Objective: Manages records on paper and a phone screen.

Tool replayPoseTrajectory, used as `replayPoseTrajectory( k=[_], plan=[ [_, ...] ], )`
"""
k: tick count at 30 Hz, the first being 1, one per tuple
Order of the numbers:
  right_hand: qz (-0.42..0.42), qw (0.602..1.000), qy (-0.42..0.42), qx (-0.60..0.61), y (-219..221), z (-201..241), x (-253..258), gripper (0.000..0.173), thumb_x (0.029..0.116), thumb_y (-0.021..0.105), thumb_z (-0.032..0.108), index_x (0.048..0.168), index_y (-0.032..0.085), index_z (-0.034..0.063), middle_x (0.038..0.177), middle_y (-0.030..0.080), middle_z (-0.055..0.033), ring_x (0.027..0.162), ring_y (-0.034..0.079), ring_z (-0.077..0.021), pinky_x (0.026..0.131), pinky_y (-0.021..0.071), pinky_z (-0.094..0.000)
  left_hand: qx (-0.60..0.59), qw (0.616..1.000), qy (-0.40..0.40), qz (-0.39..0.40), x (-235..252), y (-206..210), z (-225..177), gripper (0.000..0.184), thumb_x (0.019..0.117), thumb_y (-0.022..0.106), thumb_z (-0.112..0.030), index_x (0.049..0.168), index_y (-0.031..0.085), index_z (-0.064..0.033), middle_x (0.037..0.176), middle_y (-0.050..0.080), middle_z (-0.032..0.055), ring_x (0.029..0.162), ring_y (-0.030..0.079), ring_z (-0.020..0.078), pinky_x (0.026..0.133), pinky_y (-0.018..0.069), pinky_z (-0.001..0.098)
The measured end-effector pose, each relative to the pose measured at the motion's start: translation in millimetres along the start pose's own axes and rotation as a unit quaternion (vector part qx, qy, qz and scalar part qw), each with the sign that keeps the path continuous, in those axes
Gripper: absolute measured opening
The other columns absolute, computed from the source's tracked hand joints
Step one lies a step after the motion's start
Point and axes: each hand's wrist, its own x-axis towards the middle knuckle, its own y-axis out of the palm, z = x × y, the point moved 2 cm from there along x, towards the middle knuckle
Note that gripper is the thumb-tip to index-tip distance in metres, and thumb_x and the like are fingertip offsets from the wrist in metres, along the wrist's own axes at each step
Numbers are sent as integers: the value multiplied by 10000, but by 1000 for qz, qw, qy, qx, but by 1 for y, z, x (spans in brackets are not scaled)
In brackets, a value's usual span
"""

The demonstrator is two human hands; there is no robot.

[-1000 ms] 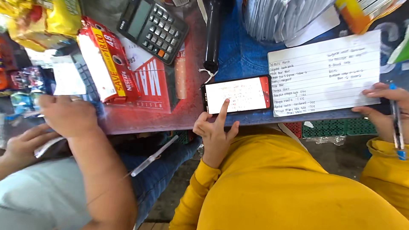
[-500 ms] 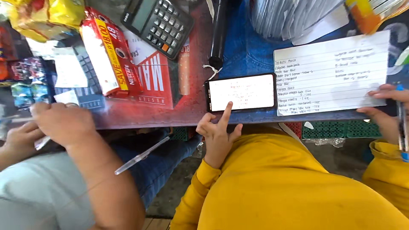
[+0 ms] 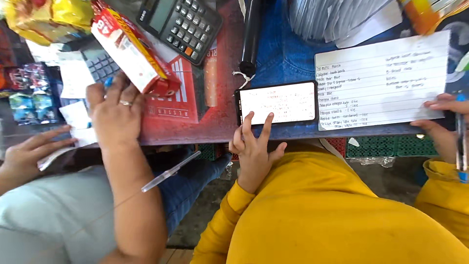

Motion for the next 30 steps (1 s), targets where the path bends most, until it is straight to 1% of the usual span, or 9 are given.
replayPoseTrajectory(
  k=[2, 3, 7, 9, 12, 15, 18, 24, 30],
  plan=[
    [-1, 1000, 0, 0, 0, -2, -1, 401, 926, 757, 217, 1169, 651, -84, 1193, 700, -212, 1292, 599, -234, 1126, 434, -318, 5, 1000, -5, 0, 0, 0, 0, 708, 935, 506, -653, 1434, 553, -152, 1443, 467, 195, 1212, 428, 362, 982, 268, 485],
    [0, 1000, -1, 2, 0, -2, 0, 401, 923, 759, 212, 1167, 652, -87, 1194, 700, -215, 1295, 598, -239, 1127, 434, -320, 6, 1000, -7, 1, 0, 0, 0, 725, 931, 509, -654, 1441, 543, -140, 1441, 469, 194, 1209, 429, 360, 982, 266, 483],
    [5, 1000, -3, 3, -1, -1, 0, 395, 929, 757, 221, 1172, 655, -74, 1201, 700, -203, 1299, 595, -229, 1130, 434, -320, 1, 1000, -11, -1, -1, 1, -1, 733, 929, 510, -657, 1441, 543, -134, 1449, 467, 201, 1213, 432, 359, 987, 267, 481],
    [8, 1000, -10, 5, -1, -5, -1, 397, 938, 753, 236, 1194, 655, -50, 1212, 698, -188, 1298, 594, -222, 1123, 441, -322, -5, 1000, -12, -3, -2, 1, -1, 726, 932, 511, -652, 1440, 541, -134, 1462, 460, 204, 1243, 430, 366, 1002, 274, 496],
    [11, 1000, -12, 5, -2, -7, -1, 391, 938, 753, 231, 1199, 654, -43, 1215, 696, -188, 1296, 593, -219, 1118, 441, -322, -19, 1000, -11, -7, -4, 2, -1, 713, 938, 501, -661, 1438, 538, -154, 1492, 410, 216, 1284, 403, 362, 1026, 254, 496],
    [11, 1000, -10, 6, -2, -10, -3, 402, 936, 755, 243, 1206, 654, -36, 1214, 698, -181, 1300, 591, -223, 1125, 436, -328, -21, 999, -16, -38, -8, 0, 0, 701, 950, 494, -668, 1438, 525, -166, 1409, 414, 185, 1281, 376, 304, 1082, 219, 425],
    [9, 1000, -9, 13, -2, -11, -2, 387, 928, 763, 236, 1196, 662, -25, 1211, 706, -164, 1302, 593, -219, 1129, 437, -330, -17, 998, -32, -59, -11, 0, 2, 684, 962, 448, -684, 1430, 525, -191, 1321, 426, 161, 1253, 376, 261, 1070, 223, 373],
    [9, 1000, -14, 16, -2, -13, -2, 376, 930, 762, 230, 1184, 663, -28, 1212, 704, -170, 1309, 591, -232, 1134, 437, -331, -14, 997, -46, -64, -13, 2, 3, 672, 964, 417, -699, 1401, 546, -205, 1261, 426, 142, 1204, 376, 246, 1043, 220, 349],
    [6, 1000, -16, 14, -2, -14, -2, 377, 925, 765, 216, 1183, 661, -38, 1205, 705, -179, 1297, 596, -240, 1129, 437, -341, -16, 997, -38, -60, -13, 4, 2, 641, 964, 434, -687, 1387, 589, -232, 1203, 444, 126, 1153, 398, 230, 1007, 238, 344]
  ],
)
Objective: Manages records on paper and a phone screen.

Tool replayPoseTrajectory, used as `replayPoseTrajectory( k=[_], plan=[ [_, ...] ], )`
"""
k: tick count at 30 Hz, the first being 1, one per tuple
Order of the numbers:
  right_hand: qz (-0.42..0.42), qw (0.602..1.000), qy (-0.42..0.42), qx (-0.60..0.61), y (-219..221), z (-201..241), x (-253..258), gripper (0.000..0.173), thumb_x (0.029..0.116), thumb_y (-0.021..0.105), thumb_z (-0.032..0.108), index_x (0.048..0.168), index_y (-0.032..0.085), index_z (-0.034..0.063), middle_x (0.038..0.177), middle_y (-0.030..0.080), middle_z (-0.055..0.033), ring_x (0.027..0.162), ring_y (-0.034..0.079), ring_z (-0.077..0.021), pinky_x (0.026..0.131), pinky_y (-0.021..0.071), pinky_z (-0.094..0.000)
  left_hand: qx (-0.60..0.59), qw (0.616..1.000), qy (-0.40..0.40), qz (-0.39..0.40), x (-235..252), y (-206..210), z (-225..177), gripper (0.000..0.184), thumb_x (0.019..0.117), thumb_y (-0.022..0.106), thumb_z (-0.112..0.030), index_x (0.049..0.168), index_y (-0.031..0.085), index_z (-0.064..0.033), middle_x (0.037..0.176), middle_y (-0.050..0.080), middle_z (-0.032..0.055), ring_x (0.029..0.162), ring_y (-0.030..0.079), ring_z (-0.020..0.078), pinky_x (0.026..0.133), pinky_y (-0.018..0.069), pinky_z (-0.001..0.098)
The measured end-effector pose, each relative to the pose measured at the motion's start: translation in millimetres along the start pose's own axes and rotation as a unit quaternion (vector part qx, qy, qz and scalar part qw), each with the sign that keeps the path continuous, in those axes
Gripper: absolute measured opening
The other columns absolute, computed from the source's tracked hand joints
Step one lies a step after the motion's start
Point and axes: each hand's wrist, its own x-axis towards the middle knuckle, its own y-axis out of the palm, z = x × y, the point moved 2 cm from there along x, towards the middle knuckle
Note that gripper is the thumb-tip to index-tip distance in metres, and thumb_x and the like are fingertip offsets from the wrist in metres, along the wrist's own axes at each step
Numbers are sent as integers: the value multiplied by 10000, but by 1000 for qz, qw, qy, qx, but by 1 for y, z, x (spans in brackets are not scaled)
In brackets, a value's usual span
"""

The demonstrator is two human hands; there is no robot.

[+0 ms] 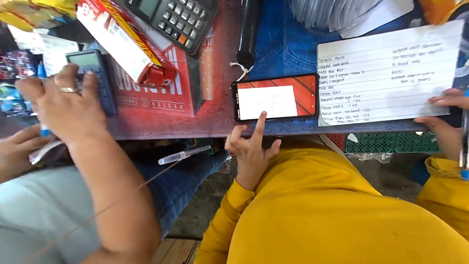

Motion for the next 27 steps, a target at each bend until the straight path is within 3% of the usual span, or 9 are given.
replayPoseTrajectory(
  k=[19, 27],
  plan=[
    [1, 1000, -1, -2, 0, 1, 0, 394, 932, 762, 242, 1189, 656, -36, 1212, 697, -187, 1285, 602, -231, 1118, 446, -330, -12, 999, -22, 25, 1, -1, -1, 615, 952, 504, -653, 1406, 572, -243, 1177, 450, 131, 1126, 408, 253, 983, 254, 372],
    [-4, 1000, -9, 15, 1, 1, 2, 373, 935, 760, 255, 1191, 663, 3, 1210, 708, -120, 1293, 598, -180, 1127, 443, -315, -20, 999, -31, 27, 1, -1, -1, 618, 941, 520, -654, 1402, 576, -245, 1163, 441, 128, 1118, 401, 251, 972, 253, 368]
  ],
)
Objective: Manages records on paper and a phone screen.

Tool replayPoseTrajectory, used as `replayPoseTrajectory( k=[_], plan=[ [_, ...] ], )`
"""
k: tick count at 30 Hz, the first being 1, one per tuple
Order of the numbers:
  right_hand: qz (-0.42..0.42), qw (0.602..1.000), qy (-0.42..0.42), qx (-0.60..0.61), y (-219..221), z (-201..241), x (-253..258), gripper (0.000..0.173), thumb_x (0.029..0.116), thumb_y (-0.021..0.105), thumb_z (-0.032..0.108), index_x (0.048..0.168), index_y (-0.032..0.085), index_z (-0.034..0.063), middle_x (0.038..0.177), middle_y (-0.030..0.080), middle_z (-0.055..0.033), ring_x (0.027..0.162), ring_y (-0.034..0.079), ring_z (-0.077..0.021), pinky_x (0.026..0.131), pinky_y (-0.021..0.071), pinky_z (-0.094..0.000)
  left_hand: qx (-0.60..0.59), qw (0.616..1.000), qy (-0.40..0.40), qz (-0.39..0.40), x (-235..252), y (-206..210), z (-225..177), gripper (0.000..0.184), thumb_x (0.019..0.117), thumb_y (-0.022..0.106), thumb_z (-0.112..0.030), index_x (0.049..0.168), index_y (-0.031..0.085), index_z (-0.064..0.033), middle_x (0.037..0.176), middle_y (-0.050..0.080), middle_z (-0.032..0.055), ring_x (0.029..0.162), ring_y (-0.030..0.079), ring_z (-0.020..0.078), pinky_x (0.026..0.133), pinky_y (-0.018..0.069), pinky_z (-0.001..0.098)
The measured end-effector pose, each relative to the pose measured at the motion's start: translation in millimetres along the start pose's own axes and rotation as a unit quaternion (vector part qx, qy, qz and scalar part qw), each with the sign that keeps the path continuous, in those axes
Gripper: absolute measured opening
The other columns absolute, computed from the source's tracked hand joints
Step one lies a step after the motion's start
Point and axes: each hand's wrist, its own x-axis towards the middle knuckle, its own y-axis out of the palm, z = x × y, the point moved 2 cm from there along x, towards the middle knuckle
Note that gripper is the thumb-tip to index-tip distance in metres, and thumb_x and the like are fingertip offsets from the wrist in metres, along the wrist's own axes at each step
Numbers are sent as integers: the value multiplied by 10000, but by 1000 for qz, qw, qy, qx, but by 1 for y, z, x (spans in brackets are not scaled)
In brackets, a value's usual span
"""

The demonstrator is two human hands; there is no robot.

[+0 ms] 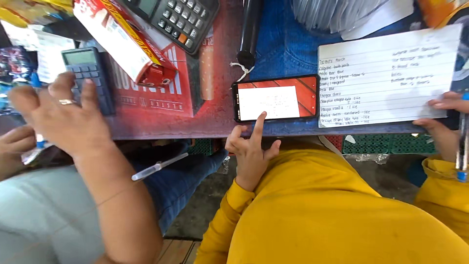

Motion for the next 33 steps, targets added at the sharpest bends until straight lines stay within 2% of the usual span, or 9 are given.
replayPoseTrajectory(
  k=[10, 21, 33],
  plan=[
    [-4, 1000, -1, -4, -1, -1, 0, 382, 924, 770, 253, 1176, 667, -14, 1195, 713, -134, 1287, 606, -194, 1125, 447, -316, -12, 998, 56, 4, 8, 3, -10, 588, 934, 574, -611, 1377, 624, -227, 1105, 475, 111, 1021, 420, 219, 932, 249, 352],
    [-11, 1000, 1, -6, -1, -2, -3, 355, 914, 770, 197, 1174, 663, -19, 1191, 712, -133, 1290, 598, -195, 1132, 435, -325, -24, 998, 56, 2, 10, 5, -9, 569, 935, 570, -614, 1359, 635, -240, 1084, 481, 108, 1031, 425, 221, 926, 257, 352],
    [-13, 1000, 5, 5, -1, -4, -3, 354, 908, 783, 214, 1175, 672, 10, 1199, 718, -92, 1297, 595, -171, 1142, 427, -316, -28, 999, 39, 6, 13, 5, -7, 520, 935, 582, -590, 1338, 636, -266, 1066, 461, 96, 1026, 421, 204, 914, 250, 349]
  ],
)
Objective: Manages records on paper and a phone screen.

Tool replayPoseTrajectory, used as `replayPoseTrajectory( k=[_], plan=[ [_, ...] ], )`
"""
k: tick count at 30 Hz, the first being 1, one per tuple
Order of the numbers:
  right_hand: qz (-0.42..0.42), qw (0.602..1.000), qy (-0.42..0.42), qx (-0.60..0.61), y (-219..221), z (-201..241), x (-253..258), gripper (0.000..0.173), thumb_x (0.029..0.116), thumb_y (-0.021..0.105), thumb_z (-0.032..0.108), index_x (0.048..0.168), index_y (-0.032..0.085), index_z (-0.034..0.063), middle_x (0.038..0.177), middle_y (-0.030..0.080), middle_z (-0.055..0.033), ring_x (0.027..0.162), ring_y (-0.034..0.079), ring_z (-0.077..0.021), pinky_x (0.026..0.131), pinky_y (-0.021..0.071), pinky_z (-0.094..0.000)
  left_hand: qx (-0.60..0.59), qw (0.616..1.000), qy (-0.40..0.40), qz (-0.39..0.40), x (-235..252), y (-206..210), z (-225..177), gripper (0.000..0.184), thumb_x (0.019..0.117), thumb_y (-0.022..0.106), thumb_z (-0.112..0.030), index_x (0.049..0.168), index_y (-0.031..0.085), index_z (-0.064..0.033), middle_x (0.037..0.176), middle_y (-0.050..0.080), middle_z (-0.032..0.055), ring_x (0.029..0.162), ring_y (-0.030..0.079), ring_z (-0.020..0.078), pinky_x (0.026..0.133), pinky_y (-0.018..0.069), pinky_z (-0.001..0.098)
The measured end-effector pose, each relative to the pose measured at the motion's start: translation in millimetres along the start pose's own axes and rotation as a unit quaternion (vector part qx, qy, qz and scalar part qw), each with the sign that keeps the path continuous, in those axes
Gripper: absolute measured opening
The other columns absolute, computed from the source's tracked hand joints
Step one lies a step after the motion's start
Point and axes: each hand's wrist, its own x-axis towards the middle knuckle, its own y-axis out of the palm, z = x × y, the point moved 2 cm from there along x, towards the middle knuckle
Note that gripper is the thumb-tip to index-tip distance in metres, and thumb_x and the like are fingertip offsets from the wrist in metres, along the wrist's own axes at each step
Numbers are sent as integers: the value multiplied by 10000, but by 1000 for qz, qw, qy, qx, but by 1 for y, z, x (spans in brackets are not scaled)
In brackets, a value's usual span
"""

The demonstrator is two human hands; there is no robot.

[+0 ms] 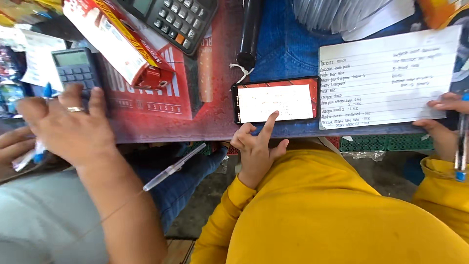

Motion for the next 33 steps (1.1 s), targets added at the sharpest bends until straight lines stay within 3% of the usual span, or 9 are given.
replayPoseTrajectory(
  k=[7, 10, 14, 24, 28, 31, 33],
  plan=[
    [2, 1000, 4, -4, -1, 1, 0, 361, 914, 779, 241, 1169, 672, 9, 1189, 721, -98, 1298, 595, -179, 1144, 424, -318, -21, 1000, -5, 4, 0, 1, 2, 510, 927, 612, -560, 1335, 636, -254, 1081, 448, 91, 1034, 412, 197, 924, 248, 337],
    [5, 1000, 7, -25, -2, 0, 0, 389, 917, 776, 261, 1168, 665, -14, 1180, 717, -146, 1285, 606, -201, 1120, 442, -320, -31, 999, -6, -3, 0, 1, 4, 498, 938, 600, -553, 1336, 624, -254, 1088, 440, 88, 1042, 409, 191, 940, 250, 324],
    [2, 1000, 8, -13, -2, -4, -3, 376, 912, 780, 255, 1173, 669, 7, 1193, 717, -122, 1280, 606, -179, 1118, 446, -311, -35, 999, -2, -11, 0, 2, 6, 489, 941, 598, -543, 1327, 632, -245, 1092, 440, 95, 1043, 407, 191, 942, 247, 322],
    [-3, 1000, 13, -18, 0, 4, 2, 365, 901, 786, 217, 1145, 669, -28, 1176, 718, -141, 1280, 607, -183, 1115, 445, -298, -41, 999, -12, -20, -2, 2, 11, 542, 983, 489, -599, 1332, 618, -205, 1100, 424, 99, 1043, 404, 177, 933, 270, 278],
    [3, 1000, 21, -16, 2, 18, 8, 378, 896, 783, 208, 1135, 659, -56, 1174, 709, -150, 1268, 602, -153, 1103, 440, -266, -44, 999, -8, -28, -1, 1, 10, 507, 985, 489, -578, 1337, 613, -235, 1098, 402, 77, 1040, 394, 154, 922, 259, 255],
    [18, 999, 18, -21, 2, 26, 12, 393, 915, 760, 230, 1154, 640, -57, 1192, 693, -150, 1277, 585, -132, 1112, 423, -256, -56, 997, 36, -42, 2, -2, 4, 573, 985, 482, -612, 1330, 554, -161, 1103, 401, 64, 1039, 399, 125, 959, 255, 226],
    [22, 999, 14, -20, 3, 30, 15, 388, 918, 753, 232, 1155, 639, -54, 1198, 695, -128, 1284, 578, -110, 1120, 414, -245, -103, 989, 103, -36, 9, -5, -8, 463, 993, 533, -551, 1206, 578, -142, 1079, 442, 43, 1025, 439, 121, 971, 293, 217]
  ],
)
